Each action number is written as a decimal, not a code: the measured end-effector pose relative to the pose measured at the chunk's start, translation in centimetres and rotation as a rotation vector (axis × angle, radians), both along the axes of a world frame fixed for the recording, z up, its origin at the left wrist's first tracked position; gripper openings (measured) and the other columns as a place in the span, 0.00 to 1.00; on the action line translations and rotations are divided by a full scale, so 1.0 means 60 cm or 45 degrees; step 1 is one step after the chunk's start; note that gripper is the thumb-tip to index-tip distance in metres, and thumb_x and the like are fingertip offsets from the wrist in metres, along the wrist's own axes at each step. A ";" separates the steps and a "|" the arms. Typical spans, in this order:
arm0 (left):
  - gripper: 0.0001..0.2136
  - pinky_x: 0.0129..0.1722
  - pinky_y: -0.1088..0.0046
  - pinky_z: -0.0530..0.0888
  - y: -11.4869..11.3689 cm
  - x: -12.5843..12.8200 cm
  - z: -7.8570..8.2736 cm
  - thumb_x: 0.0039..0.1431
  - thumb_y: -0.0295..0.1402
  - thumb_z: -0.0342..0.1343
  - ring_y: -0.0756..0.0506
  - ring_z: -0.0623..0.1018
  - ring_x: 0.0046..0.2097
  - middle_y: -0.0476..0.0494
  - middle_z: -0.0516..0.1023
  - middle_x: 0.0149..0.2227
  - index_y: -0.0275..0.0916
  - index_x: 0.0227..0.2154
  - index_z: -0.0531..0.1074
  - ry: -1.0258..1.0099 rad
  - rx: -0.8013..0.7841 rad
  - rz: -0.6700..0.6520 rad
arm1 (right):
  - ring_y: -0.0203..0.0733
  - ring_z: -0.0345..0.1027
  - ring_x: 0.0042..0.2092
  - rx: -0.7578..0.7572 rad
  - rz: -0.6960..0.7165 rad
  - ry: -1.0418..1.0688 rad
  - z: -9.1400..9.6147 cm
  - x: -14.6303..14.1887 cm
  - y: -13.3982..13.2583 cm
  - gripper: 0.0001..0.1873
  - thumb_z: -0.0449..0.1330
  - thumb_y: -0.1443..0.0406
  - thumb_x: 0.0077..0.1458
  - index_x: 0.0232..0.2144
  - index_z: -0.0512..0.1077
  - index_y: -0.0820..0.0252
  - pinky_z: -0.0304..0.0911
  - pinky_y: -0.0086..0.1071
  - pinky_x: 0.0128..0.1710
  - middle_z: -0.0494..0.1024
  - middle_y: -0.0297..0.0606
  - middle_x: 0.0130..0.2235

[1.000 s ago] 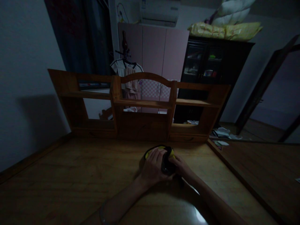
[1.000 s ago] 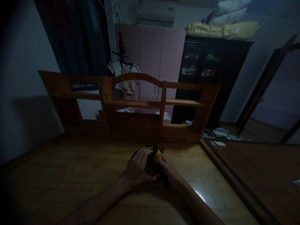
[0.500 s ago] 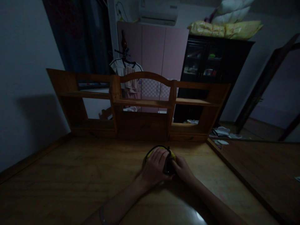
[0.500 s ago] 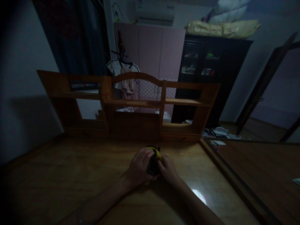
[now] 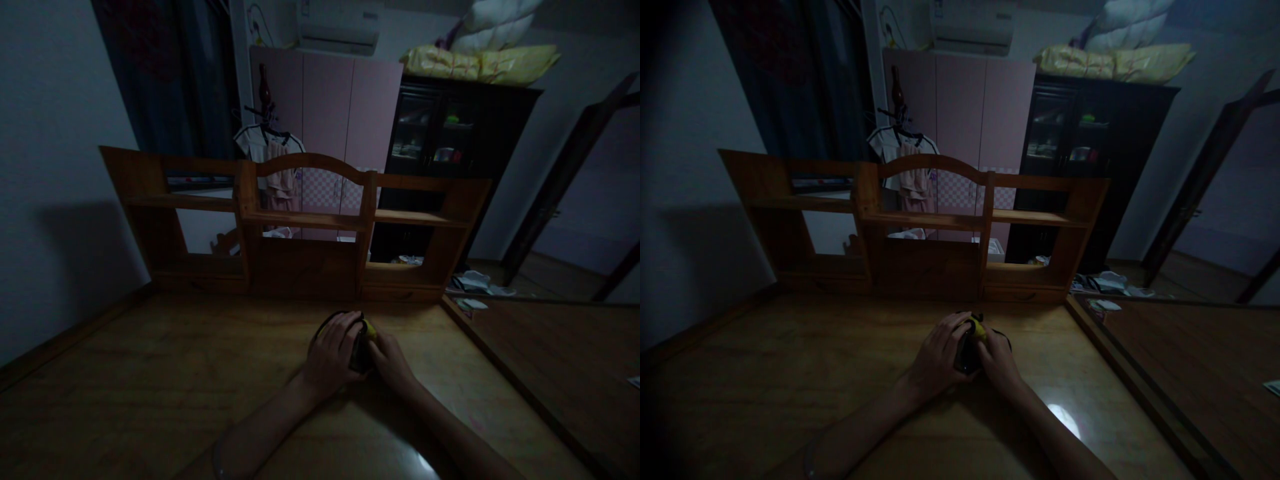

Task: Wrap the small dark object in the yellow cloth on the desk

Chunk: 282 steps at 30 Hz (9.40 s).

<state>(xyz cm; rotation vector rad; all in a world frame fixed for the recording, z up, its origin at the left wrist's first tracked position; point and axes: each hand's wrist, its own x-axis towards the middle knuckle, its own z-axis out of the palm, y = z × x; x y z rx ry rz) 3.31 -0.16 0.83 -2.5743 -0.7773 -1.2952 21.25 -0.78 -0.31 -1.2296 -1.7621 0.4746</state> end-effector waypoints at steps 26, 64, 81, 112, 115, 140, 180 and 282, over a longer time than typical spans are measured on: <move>0.40 0.57 0.52 0.67 -0.002 0.003 0.002 0.48 0.42 0.64 0.34 0.66 0.59 0.31 0.65 0.57 0.36 0.61 0.52 -0.074 -0.092 -0.036 | 0.46 0.73 0.44 0.007 0.051 0.099 0.020 -0.007 -0.008 0.19 0.55 0.65 0.55 0.49 0.70 0.58 0.66 0.35 0.46 0.79 0.38 0.44; 0.48 0.61 0.56 0.65 -0.004 0.006 -0.012 0.46 0.51 0.64 0.36 0.61 0.63 0.31 0.59 0.61 0.35 0.63 0.46 -0.056 -0.251 -0.115 | 0.53 0.68 0.50 -0.047 -0.095 -0.003 -0.003 0.010 -0.006 0.26 0.56 0.60 0.52 0.53 0.68 0.61 0.60 0.46 0.53 0.76 0.44 0.48; 0.49 0.59 0.57 0.68 0.000 0.008 -0.013 0.47 0.50 0.64 0.36 0.67 0.60 0.30 0.64 0.59 0.34 0.64 0.43 -0.013 -0.175 -0.082 | 0.50 0.71 0.44 -0.006 -0.127 -0.024 0.009 0.003 -0.008 0.20 0.55 0.61 0.53 0.48 0.70 0.59 0.64 0.40 0.47 0.78 0.43 0.43; 0.46 0.58 0.53 0.68 0.001 0.008 -0.011 0.44 0.45 0.67 0.35 0.67 0.59 0.32 0.65 0.57 0.38 0.62 0.49 -0.083 -0.282 0.004 | 0.50 0.65 0.55 -0.129 0.087 0.127 -0.015 0.014 0.008 0.24 0.53 0.62 0.57 0.56 0.65 0.58 0.57 0.46 0.57 0.73 0.42 0.54; 0.46 0.58 0.54 0.69 0.001 0.008 -0.011 0.43 0.46 0.67 0.35 0.67 0.59 0.32 0.64 0.57 0.38 0.62 0.49 -0.092 -0.271 0.010 | 0.49 0.67 0.54 -0.076 0.037 0.070 -0.011 0.012 0.004 0.23 0.52 0.62 0.57 0.55 0.66 0.58 0.59 0.45 0.56 0.74 0.41 0.53; 0.40 0.52 0.55 0.71 0.002 0.006 -0.011 0.44 0.51 0.64 0.35 0.72 0.51 0.33 0.68 0.52 0.37 0.58 0.58 0.022 -0.037 0.203 | 0.48 0.73 0.38 0.060 -0.105 -0.310 -0.010 0.011 0.005 0.21 0.48 0.65 0.59 0.54 0.65 0.62 0.66 0.36 0.38 0.79 0.45 0.38; 0.39 0.49 0.61 0.73 0.000 0.000 -0.009 0.42 0.48 0.66 0.38 0.72 0.49 0.37 0.67 0.49 0.41 0.57 0.59 -0.231 -0.187 0.248 | 0.43 0.72 0.34 0.037 -0.128 -0.014 0.043 -0.007 -0.021 0.14 0.54 0.57 0.60 0.40 0.73 0.61 0.62 0.29 0.33 0.79 0.36 0.33; 0.29 0.59 0.63 0.69 0.006 -0.005 0.007 0.63 0.36 0.54 0.44 0.66 0.61 0.41 0.62 0.63 0.45 0.64 0.50 0.014 -0.202 -0.038 | 0.46 0.73 0.39 -0.166 -0.183 0.329 -0.013 0.020 0.030 0.17 0.53 0.60 0.54 0.42 0.73 0.62 0.69 0.35 0.36 0.80 0.40 0.39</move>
